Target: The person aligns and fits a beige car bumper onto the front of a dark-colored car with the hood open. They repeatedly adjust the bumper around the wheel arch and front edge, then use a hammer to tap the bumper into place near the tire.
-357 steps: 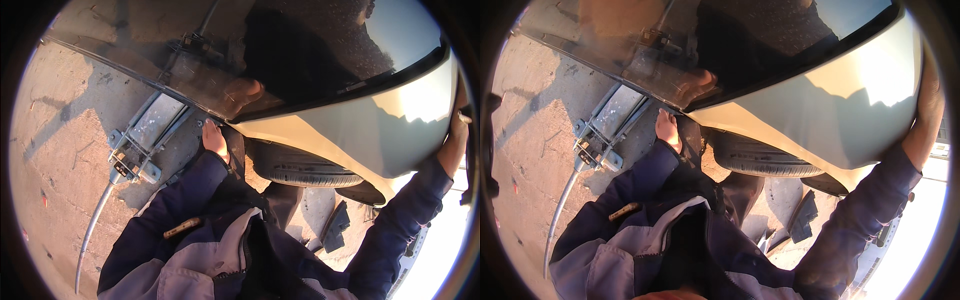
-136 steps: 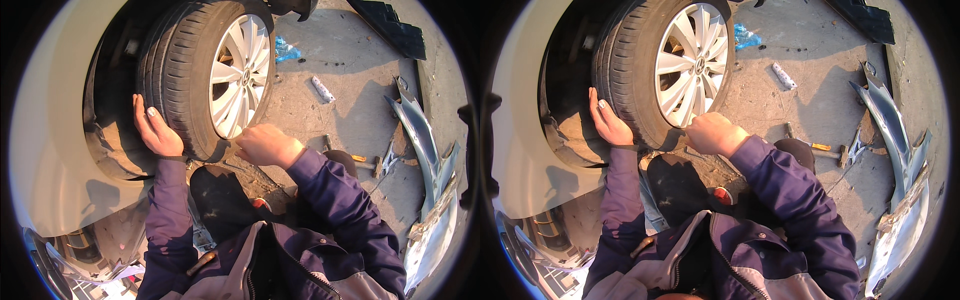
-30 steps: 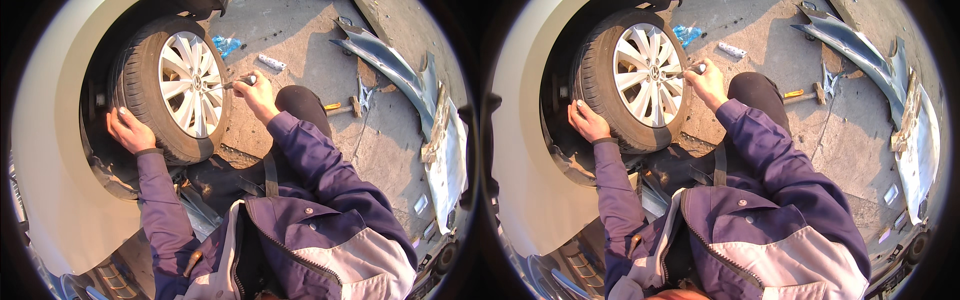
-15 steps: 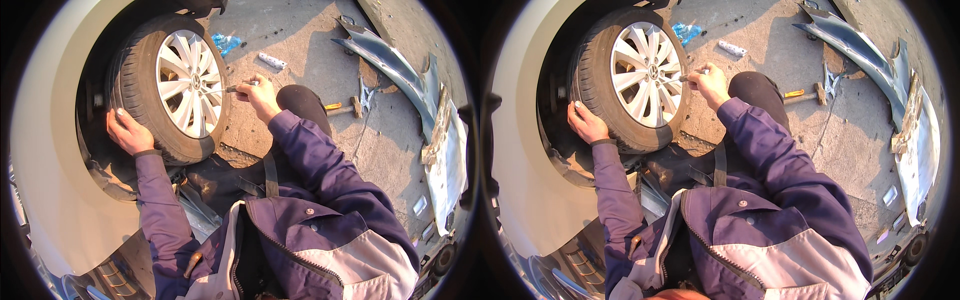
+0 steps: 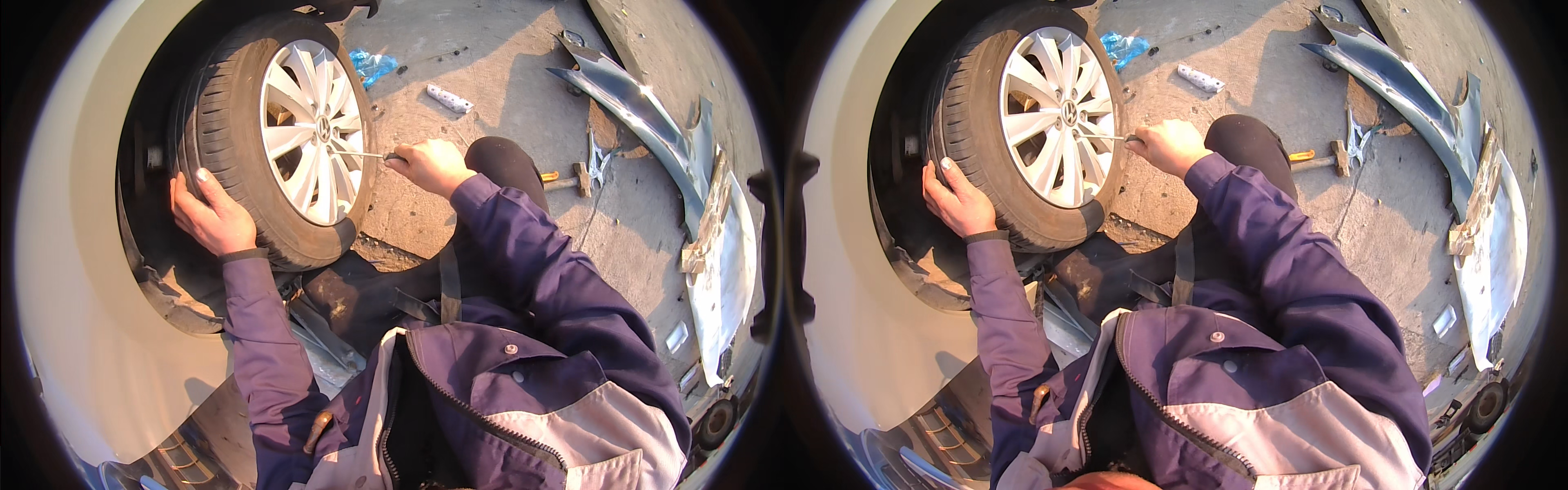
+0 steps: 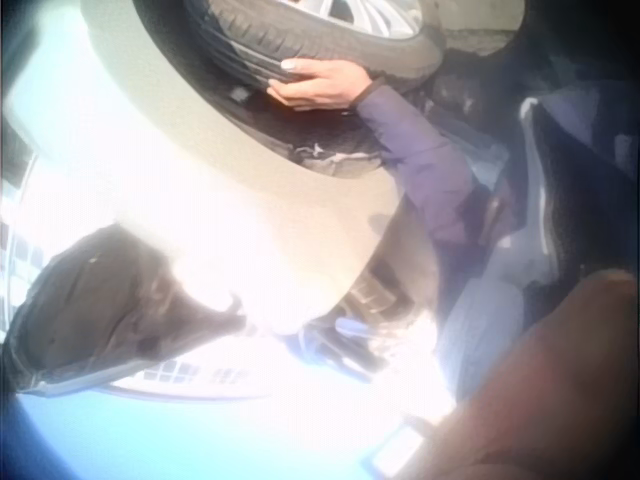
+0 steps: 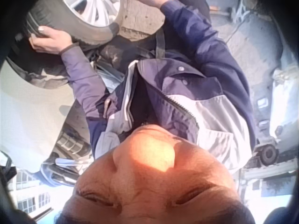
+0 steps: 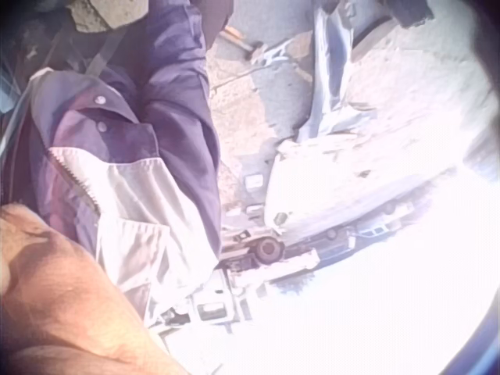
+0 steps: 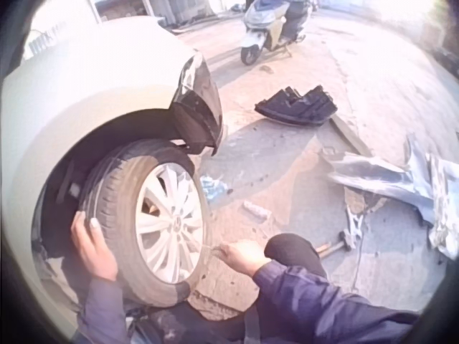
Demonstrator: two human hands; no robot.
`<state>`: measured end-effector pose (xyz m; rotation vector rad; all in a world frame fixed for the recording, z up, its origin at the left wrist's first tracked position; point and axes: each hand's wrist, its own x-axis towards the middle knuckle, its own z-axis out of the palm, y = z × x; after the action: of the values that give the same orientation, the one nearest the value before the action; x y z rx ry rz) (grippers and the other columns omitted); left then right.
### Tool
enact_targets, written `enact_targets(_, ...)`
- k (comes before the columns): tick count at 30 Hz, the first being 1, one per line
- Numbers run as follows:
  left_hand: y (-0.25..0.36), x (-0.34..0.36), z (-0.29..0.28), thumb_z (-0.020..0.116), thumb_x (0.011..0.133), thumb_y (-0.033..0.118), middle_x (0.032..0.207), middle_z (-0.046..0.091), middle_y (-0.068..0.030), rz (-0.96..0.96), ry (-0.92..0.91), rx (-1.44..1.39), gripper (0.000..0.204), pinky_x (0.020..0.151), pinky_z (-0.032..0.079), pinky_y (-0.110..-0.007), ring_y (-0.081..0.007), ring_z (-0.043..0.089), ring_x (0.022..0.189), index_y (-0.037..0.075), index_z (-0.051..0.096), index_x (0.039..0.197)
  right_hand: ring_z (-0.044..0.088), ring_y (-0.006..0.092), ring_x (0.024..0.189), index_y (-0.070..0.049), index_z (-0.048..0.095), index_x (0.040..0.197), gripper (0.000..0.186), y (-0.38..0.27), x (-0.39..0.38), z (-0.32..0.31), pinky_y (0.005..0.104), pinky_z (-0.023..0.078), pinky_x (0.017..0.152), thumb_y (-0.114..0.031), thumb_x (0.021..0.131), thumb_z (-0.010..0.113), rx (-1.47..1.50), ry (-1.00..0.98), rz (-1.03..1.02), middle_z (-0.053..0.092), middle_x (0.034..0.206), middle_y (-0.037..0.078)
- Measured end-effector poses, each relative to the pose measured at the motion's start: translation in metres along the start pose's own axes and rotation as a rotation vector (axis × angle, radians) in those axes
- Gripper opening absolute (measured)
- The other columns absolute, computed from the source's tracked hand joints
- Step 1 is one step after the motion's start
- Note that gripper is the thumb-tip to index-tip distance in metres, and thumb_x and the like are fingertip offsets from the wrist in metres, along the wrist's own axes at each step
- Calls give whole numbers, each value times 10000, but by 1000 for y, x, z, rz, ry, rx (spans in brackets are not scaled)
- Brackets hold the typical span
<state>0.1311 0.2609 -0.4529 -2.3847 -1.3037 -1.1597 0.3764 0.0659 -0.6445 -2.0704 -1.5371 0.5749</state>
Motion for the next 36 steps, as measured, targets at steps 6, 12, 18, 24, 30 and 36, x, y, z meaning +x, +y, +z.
enact_targets(6,5,1,2,659,1115,380,1401,643,-246,-2,7,9,494,1147,438,-537,-433,572,1317,-37,628,1378,758,381,715,-109,750,1028,376,-11,6,-15,503,587,632,-460,1081,625,-133,-56,-30,734,746,158)
enact_targets(12,4,1,2,676,1103,388,1393,634,-263,33,-1,38,517,1143,436,-545,-447,569,1304,-49,616,1374,790,339,731,-48,792,884,213,-64,57,-64,466,636,676,-221,962,693,-333,-82,-275,752,743,137)
enact_targets(18,0,2,2,671,1100,401,1433,611,-263,1,11,27,532,1168,427,-547,-444,543,1365,-39,619,1393,814,281,869,-110,862,916,160,-126,99,-89,430,646,736,-167,906,713,-552,-128,-407,816,887,87)
enact_targets(24,-5,0,6,655,1107,410,1422,623,-265,34,30,43,527,1167,428,-554,-447,556,1353,-40,627,1380,803,271,912,-134,875,974,150,-120,92,-77,436,618,723,-189,888,765,-618,-105,-442,820,926,49)
enact_targets(30,-5,0,5,651,1107,394,1450,605,-280,53,21,58,520,1171,428,-565,-457,541,1377,-46,620,1385,774,303,1015,-163,884,1116,291,-208,121,-47,585,607,724,-257,842,855,-720,-341,-413,826,1111,40)
enact_targets(36,-6,-1,1,642,1110,382,1471,599,-274,-23,8,-6,498,1214,396,-552,-437,524,1414,-30,629,1391,808,301,816,-94,819,801,132,-113,72,-60,445,631,718,-178,868,743,-278,33,-286,779,780,158)
